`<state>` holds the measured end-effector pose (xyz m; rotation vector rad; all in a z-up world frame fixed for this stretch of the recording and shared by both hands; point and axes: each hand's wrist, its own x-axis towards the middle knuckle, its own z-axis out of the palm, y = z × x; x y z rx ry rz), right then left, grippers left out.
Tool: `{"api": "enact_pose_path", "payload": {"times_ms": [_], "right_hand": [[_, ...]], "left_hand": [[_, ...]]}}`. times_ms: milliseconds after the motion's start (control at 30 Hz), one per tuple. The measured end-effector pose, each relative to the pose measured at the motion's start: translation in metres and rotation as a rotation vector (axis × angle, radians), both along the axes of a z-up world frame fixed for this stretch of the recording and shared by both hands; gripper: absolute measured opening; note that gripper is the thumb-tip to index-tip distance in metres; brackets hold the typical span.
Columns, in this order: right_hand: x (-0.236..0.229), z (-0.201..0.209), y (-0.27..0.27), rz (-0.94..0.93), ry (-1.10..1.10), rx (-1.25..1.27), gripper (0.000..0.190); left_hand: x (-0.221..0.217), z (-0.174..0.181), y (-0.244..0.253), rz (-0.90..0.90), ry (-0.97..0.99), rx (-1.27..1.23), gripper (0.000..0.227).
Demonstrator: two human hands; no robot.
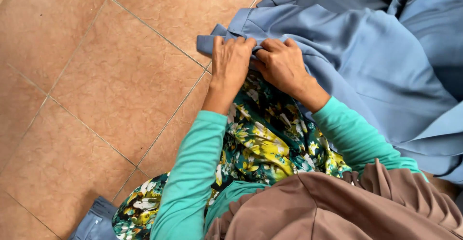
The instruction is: A person is sitting on the floor folding several pairs of blue trousers and stacking them neatly.
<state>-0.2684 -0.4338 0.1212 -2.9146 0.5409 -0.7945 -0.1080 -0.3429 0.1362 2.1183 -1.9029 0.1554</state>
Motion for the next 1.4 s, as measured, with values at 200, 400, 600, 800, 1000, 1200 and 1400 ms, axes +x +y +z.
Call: {"api": "enact_pose_path", "payload": {"times_ms": [200, 400, 600, 800, 1000, 1200, 1400], "right_hand": [[-0.048, -0.029, 0.021, -0.182, 0.357, -0.041, 0.017], [-0.054, -0.081, 0.020, -0.206, 0.664, 0.387, 0.012], [0.040, -0.185, -0.049, 0.036, 0.507, 0.301, 0.019], [0.179, -0.194, 0.011, 0.116, 0.714, 0.339, 0.035], [0.214, -0.191, 0.132, 0.340, 0.577, 0.101, 0.031], [0.210, -0.141, 0.241, 0.528, 0.102, -0.225, 0.006], [0.171, -0.147, 0.244, 0.651, 0.120, -0.304, 0.004]], "left_hand": [[0.055, 0.018, 0.012, 0.010, -0.321, -0.475, 0.016], [0.107, -0.063, 0.084, 0.072, -0.411, -0.465, 0.019], [0.104, -0.107, 0.156, 0.370, -0.335, -0.330, 0.008], [0.121, -0.167, 0.257, 0.708, -0.266, -0.123, 0.011], [0.137, -0.172, 0.374, 0.970, -0.268, 0.068, 0.022], [0.172, -0.225, 0.534, 1.393, -0.074, 0.480, 0.035], [0.164, -0.169, 0.578, 1.660, 0.275, 0.554, 0.059]]}}
